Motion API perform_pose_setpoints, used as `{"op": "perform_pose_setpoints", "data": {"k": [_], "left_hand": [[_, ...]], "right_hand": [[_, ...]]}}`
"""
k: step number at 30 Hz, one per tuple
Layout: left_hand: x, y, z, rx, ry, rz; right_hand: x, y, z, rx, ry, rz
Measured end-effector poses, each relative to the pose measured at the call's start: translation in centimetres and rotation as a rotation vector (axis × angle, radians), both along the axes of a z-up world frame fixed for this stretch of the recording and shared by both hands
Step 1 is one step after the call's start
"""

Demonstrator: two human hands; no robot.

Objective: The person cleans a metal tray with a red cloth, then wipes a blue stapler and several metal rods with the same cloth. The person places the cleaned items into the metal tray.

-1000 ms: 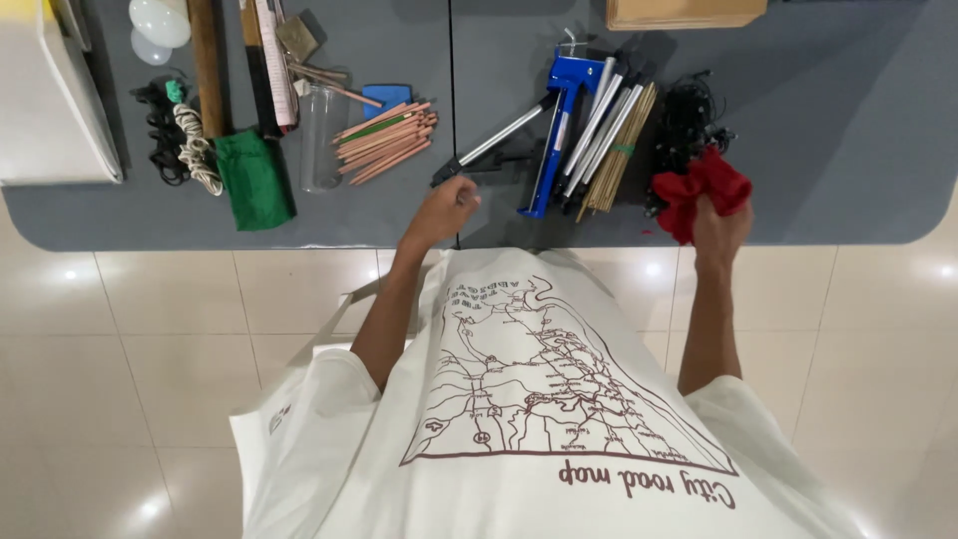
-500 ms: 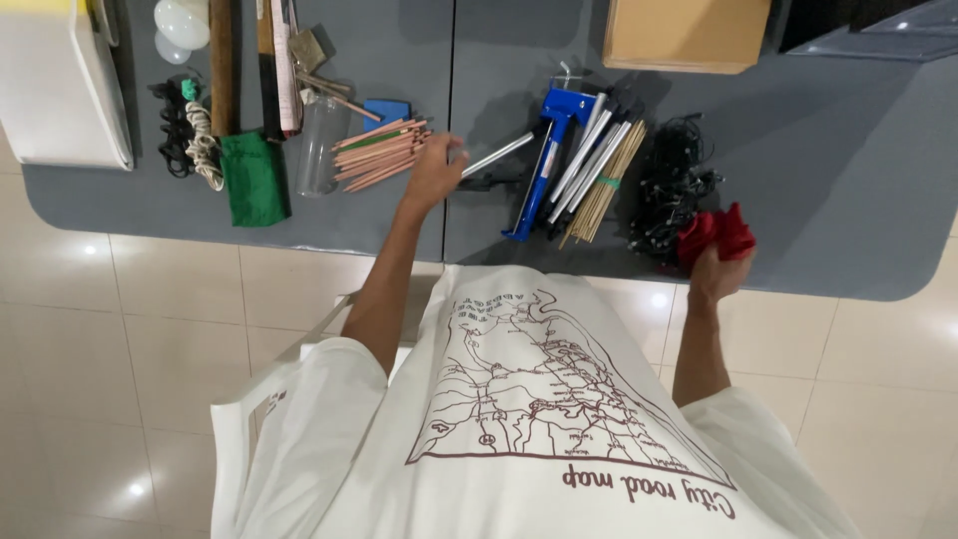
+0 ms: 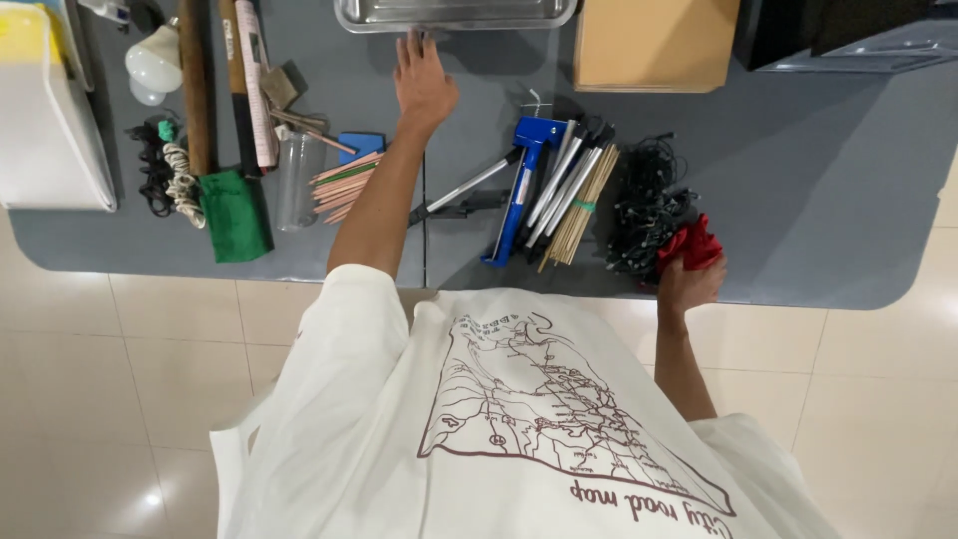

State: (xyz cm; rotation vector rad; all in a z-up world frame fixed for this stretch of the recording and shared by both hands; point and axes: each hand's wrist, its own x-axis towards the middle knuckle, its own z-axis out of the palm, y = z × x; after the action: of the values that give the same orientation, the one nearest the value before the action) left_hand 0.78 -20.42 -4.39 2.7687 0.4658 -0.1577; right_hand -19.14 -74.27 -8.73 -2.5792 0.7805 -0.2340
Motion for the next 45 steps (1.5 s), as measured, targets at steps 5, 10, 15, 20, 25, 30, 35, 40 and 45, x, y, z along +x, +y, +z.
{"op": "perform_pose_setpoints", "data": {"k": [5,10,15,20,25,30,35,40,45], "left_hand": [[1.6,0.5,0.0,0.056,0.026,0.022],[2.1,1.3,-0.8,0.072,0.069,-0.008],[1.7,0.2,0.9,0.132,0.092,-0.053],[0.2,-0.9,0.6,0.156,-0.032,-0.181],[-1.3,-1.3,-0.5,0.055,-0.061,-0.232],[-2.1,-4.2,1.8,-0.07,0.038,-0.222],[-1.7,-5.8,0.8,-0.136,-0.005,-0.193],[0.2,-6.8,-1.0,-0.195,-0.049,-0.164],[3.3,-8.2,-1.8,-0.247,-0.112,-0.091]], "right_hand": [[0.7,0.9,1.7,0.069,0.027,-0.044],[0.8,1.2,2.3,0.067,-0.017,-0.023],[0.6,1.2,1.9,0.074,-0.041,-0.027],[0.6,0.9,1.1,0.032,-0.065,-0.007],[0.4,0.6,-0.4,-0.014,-0.036,-0.028],[0.7,0.4,-0.1,-0.036,-0.057,-0.015],[0.5,0.2,-0.6,0.016,0.03,-0.05],[0.5,0.3,-0.5,0.004,0.027,-0.041],[0.7,0.7,-0.2,-0.012,0.009,-0.054]]}}
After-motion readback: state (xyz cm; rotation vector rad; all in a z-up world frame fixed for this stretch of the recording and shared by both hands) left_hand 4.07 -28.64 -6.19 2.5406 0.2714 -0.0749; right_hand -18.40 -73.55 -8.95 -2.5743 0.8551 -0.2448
